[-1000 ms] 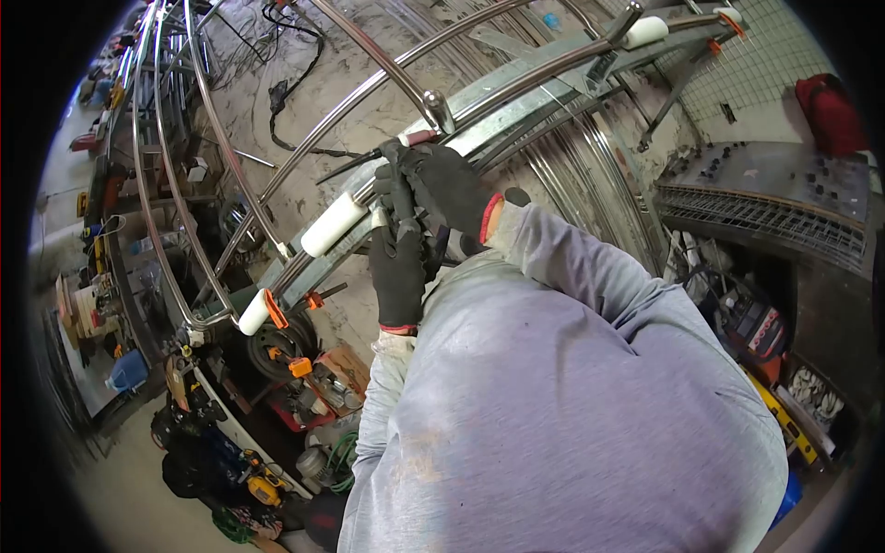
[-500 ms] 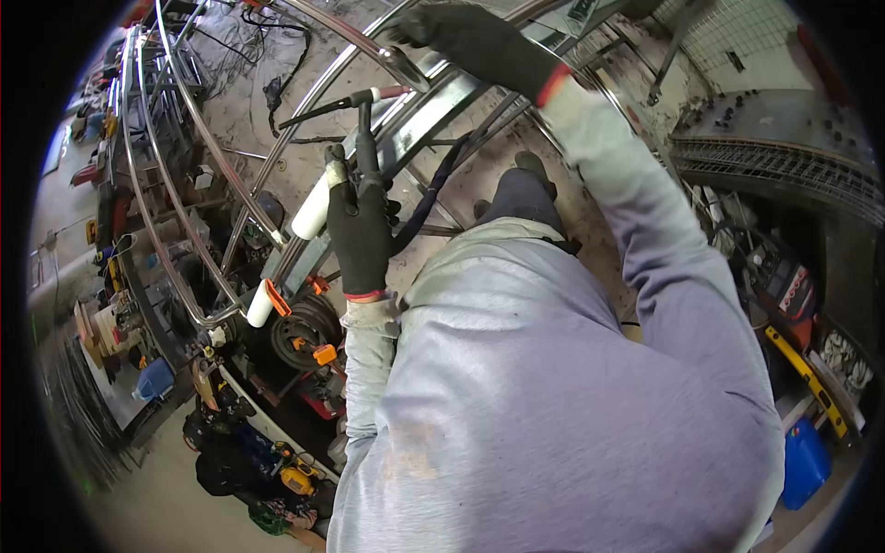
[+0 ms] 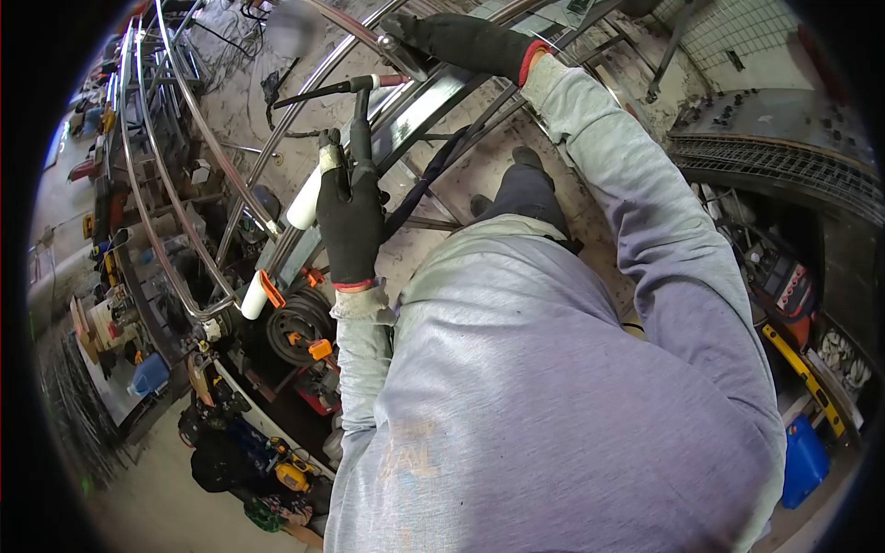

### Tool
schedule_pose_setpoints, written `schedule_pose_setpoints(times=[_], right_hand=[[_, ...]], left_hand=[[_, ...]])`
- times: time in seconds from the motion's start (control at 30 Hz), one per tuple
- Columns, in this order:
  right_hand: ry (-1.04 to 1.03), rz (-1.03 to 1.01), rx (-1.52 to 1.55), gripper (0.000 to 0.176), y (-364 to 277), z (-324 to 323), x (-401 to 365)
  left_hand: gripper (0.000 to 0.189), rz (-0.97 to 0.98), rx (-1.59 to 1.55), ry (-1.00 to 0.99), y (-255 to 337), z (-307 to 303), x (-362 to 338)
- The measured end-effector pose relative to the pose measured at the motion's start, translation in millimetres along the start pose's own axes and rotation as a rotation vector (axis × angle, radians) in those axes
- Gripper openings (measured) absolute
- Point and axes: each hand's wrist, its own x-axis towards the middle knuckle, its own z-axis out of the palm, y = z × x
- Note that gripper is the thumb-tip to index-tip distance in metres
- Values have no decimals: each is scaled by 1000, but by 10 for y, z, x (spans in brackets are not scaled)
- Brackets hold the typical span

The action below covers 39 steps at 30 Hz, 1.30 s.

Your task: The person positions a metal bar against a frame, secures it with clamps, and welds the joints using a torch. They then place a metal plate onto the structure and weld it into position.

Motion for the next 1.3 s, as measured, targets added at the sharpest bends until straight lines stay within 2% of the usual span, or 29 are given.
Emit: schedule_pose_setpoints(times=[0.03,0.17,0.23,0.27,0.33,0.37,0.43,0.47,0.5,0.53,0.57,0.6,0.67,0.7,0.73,0.8,0.83,0.87,0.97,1.03,1.07,1.13,1.17,1.23,1.27,1.3], right_hand=[[-4,-66,-116,34,3,4,8],[-79,-188,-115,28,-130,-124,103],[-48,-174,-117,26,-92,-72,52],[-49,-176,-118,26,-60,-61,18],[161,-192,-80,40,12,-44,-31],[161,-194,-82,40,-1,5,-55],[61,281,-40,38,-383,-85,-74],[416,417,162,27,-748,-159,-70],[770,539,371,23,-1193,-266,-85],[846,706,577,20,-1578,-436,-109],[801,818,858,19,-1756,-339,-203],[816,707,1145,18,-1842,-115,-274],[587,1079,1478,22,-1994,28,-232],[594,1085,1480,22,-2033,6,-207],[535,1037,1527,24,-2040,-35,-179],[472,979,1566,26,-1987,-119,-133],[432,1021,1634,26,-1950,-143,-106],[390,1062,1703,27,-1920,-153,-72],[446,1078,1751,22,-1957,-81,16],[456,1099,1773,21,-1963,-123,-3],[435,1045,1736,21,-1949,-134,-40],[389,939,1668,21,-1934,-84,-98],[406,919,1642,22,-1906,63,-143],[429,948,1591,22,-1979,30,-165],[463,975,1540,23,-2009,8,-179],[495,914,1551,21,-2018,-7,-204]], left_hand=[[44,5,38,-17,0,-20,7],[41,26,125,-18,40,-57,26],[23,67,62,36,105,-20,2],[23,66,60,38,131,-25,3],[24,16,56,19,166,-39,9],[24,18,54,20,150,-50,14],[44,-40,36,-34,96,-75,32],[44,-37,30,-34,95,-54,25],[34,-22,-27,-9,100,-6,0],[26,-11,-84,20,89,27,-22],[29,-20,-70,21,32,32,-36],[29,-24,-72,31,-38,54,-54],[31,-60,-168,9,-177,118,-107],[41,-81,-205,-15,-217,144,-143],[41,-80,-201,-22,-249,197,-196],[53,-50,-420,2,-278,322,-308],[57,-73,-404,-52,-269,341,-345],[54,14,-407,-88,-381,352,-363],[48,-56,-248,-143,-528,210,-317],[33,116,393,-255,-144,22,-371],[31,102,296,-217,-169,-67,-413],[31,-36,400,-133,291,-286,-500],[31,-36,396,-131,327,-306,-509],[33,120,389,48,351,-341,-538],[33,119,388,58,300,-328,-509],[32,184,412,107,265,-267,-440]])
